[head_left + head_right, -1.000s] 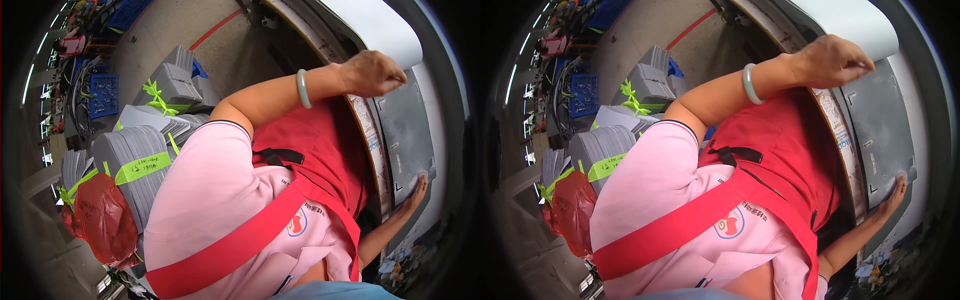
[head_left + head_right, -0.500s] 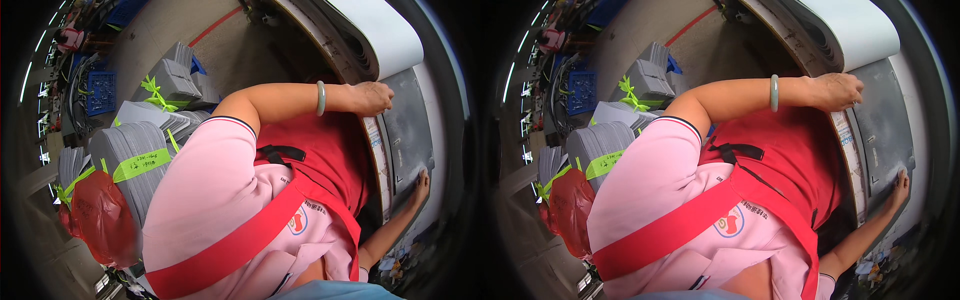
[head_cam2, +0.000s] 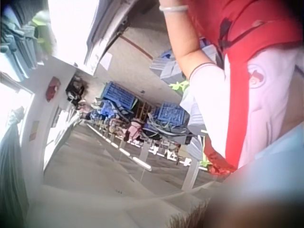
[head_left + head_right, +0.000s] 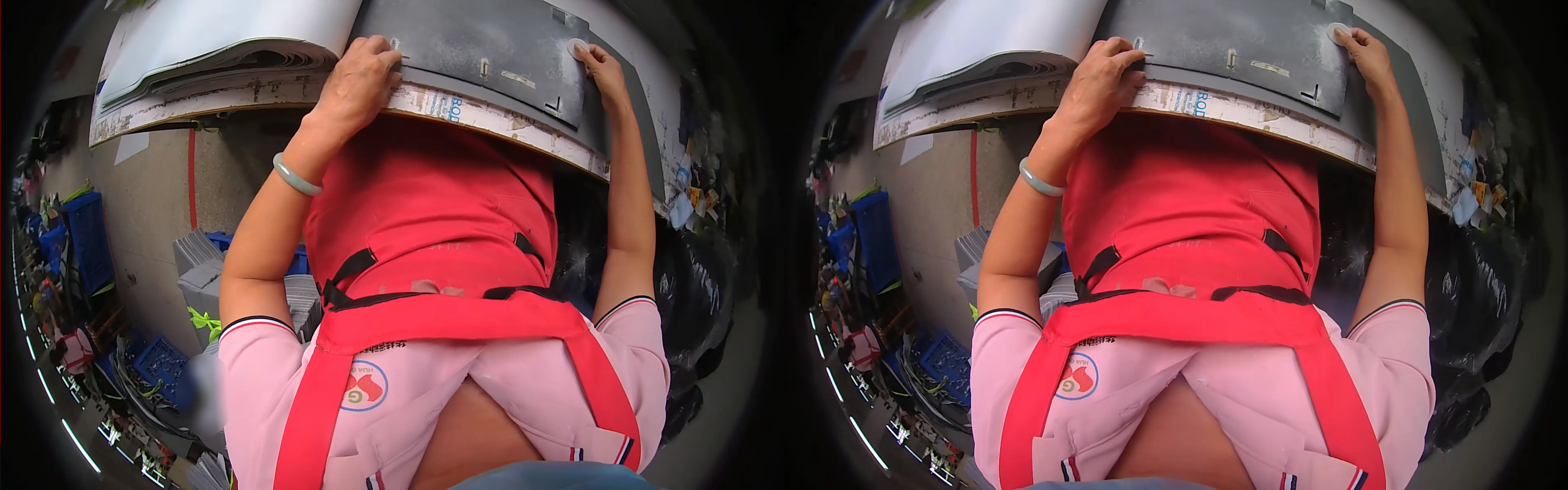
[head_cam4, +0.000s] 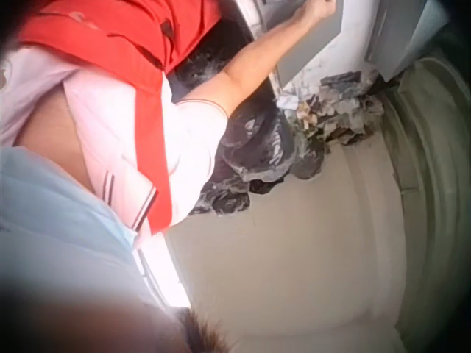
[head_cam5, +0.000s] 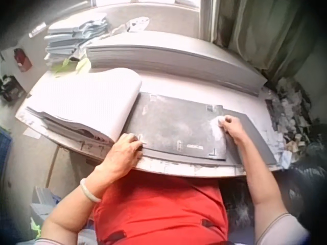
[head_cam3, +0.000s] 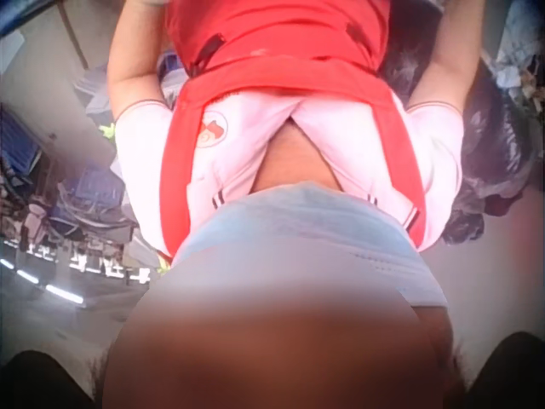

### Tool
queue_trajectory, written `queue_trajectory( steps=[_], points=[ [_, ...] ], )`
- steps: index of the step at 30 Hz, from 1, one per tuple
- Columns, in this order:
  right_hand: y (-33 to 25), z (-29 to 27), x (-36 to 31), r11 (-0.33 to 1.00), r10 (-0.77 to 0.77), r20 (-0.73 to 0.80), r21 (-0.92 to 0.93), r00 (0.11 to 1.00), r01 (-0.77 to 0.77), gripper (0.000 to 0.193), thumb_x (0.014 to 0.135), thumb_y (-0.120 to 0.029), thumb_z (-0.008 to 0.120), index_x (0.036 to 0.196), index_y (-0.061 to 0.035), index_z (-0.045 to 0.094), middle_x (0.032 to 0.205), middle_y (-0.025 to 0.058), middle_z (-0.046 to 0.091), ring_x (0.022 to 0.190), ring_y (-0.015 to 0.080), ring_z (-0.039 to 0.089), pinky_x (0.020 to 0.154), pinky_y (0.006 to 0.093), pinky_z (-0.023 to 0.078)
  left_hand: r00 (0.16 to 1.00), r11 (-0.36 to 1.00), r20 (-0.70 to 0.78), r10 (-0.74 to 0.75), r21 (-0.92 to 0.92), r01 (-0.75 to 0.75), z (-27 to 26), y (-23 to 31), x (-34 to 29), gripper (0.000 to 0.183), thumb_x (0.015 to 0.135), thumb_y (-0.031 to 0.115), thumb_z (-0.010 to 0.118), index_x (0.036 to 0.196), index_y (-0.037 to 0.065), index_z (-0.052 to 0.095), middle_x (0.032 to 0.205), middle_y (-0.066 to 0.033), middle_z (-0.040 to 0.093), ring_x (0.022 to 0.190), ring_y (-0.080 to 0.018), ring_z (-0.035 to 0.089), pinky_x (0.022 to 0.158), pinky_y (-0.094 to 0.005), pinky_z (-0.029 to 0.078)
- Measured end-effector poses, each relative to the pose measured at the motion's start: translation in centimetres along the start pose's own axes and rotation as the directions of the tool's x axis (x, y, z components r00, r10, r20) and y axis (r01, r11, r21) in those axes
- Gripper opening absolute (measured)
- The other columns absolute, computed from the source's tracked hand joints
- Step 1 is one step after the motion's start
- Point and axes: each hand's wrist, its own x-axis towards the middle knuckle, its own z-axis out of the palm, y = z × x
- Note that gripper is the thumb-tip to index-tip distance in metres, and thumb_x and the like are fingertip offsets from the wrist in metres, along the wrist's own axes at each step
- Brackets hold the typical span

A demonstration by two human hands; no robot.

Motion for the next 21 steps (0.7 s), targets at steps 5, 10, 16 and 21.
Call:
queue_trajectory(
  steps=[5,10,16,21],
  points=[
    [0.6,-0.4,0.0,0.995,-0.069,0.053,-0.066,0.996,0.072,0.029,0.091,-0.042,0.072,0.097,-0.0134,0.072,0.077,-0.0098,0.051,0.070,0.0037,0.040,0.066,0.0202,0.034,0.995,1.000,0.095,0.030,-0.011,-0.029,-0.6,0.2,0.7,0.025,0.087,0.012,0.070,0.108,0.001,0.066,0.106,-0.0135,0.062,0.106,-0.0324,0.058,0.093,-0.0411,0.049],
    [2.0,-1.4,-0.2,0.985,-0.098,0.040,-0.137,0.994,0.103,0.030,0.092,-0.044,0.071,0.096,-0.0136,0.071,0.077,-0.0098,0.051,0.072,0.0034,0.042,0.069,0.0203,0.035,0.996,0.998,0.063,0.067,-0.011,-0.067,-0.2,0.2,0.9,0.018,0.086,0.011,0.071,0.099,0.002,0.064,0.098,-0.0110,0.061,0.099,-0.0305,0.059,0.087,-0.0401,0.049],
    [-1.3,-0.1,-1.8,0.991,0.030,-0.023,-0.130,0.999,-0.032,0.017,0.091,-0.023,0.070,0.088,-0.0058,0.068,0.080,-0.0002,0.064,0.071,0.0097,0.056,0.063,0.0260,0.045,0.993,1.000,0.120,0.022,-0.005,-0.021,-0.5,0.1,1.0,0.017,0.087,0.013,0.070,0.100,0.003,0.066,0.097,-0.0095,0.062,0.099,-0.0300,0.060,0.087,-0.0394,0.049],
    [-0.2,-0.4,-1.8,0.994,0.002,-0.030,-0.112,1.000,-0.005,0.017,0.090,-0.022,0.071,0.085,-0.0062,0.067,0.077,-0.0009,0.062,0.069,0.0087,0.053,0.062,0.0257,0.043,0.996,1.000,0.091,0.026,-0.001,-0.026,-0.1,-0.1,0.9,0.016,0.085,0.014,0.072,0.097,0.004,0.069,0.094,-0.0096,0.064,0.092,-0.0292,0.063,0.083,-0.0384,0.051]
  ],
)
